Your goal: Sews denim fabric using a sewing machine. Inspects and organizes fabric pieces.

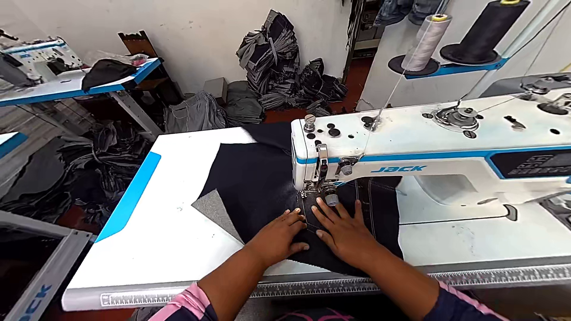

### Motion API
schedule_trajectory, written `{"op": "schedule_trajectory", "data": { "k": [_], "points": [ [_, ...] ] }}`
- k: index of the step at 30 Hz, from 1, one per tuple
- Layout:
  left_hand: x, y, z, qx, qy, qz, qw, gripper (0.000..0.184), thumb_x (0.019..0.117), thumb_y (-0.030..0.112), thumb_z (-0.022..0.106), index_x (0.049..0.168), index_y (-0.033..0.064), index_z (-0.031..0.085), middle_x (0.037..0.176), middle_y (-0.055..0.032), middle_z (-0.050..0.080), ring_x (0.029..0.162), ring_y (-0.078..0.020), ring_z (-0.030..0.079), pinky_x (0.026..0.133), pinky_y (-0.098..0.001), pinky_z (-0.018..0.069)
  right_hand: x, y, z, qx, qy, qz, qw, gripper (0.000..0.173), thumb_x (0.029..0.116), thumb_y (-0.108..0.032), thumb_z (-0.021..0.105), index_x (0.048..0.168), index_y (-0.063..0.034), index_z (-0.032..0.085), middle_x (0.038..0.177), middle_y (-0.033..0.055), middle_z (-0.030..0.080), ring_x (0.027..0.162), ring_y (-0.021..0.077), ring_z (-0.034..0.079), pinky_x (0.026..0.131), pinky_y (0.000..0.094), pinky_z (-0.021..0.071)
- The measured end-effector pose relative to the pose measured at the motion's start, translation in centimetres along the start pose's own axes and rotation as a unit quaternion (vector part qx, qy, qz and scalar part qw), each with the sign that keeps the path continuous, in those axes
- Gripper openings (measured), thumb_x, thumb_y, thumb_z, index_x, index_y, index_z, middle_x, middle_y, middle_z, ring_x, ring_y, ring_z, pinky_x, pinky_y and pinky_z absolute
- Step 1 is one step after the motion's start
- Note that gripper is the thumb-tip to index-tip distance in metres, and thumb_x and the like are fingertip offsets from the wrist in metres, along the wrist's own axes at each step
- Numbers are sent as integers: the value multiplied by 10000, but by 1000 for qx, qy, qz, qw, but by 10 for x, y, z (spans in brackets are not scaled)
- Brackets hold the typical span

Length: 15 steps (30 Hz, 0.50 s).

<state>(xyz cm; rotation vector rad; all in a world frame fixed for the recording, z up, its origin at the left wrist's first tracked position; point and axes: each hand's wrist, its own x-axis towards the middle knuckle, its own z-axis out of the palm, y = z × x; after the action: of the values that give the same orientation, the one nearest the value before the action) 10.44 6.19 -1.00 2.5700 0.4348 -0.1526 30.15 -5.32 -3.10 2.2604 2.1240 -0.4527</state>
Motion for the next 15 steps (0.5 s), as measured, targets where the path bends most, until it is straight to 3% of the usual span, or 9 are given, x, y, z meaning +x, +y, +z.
{"op": "schedule_trajectory", "data": {
  "k": [5,9,15],
  "points": [
    [1,-1,17,-47,96,8,994,432,1028,355,602,1254,-7,677,1440,-196,589,1467,-320,440,1242,-420,296,0,-4,-2,10,-23,17,1000,611,1092,-529,193,1650,-284,220,1728,1,164,1597,353,4,1124,807,-49],
    [10,-12,9,-51,95,10,994,421,1022,354,615,1243,4,687,1441,-195,586,1457,-318,452,1224,-412,323,12,-2,-10,7,-41,29,999,606,1095,-528,168,1656,-299,183,1733,6,141,1598,340,-38,1127,797,-82],
    [26,-25,-6,-47,83,-1,995,441,1025,364,612,1261,-2,677,1444,-191,578,1441,-286,466,1192,-384,361,34,1,-21,12,-58,55,997,597,1097,-533,182,1638,-293,262,1700,41,259,1600,326,24,1149,764,-102]
  ]
}}
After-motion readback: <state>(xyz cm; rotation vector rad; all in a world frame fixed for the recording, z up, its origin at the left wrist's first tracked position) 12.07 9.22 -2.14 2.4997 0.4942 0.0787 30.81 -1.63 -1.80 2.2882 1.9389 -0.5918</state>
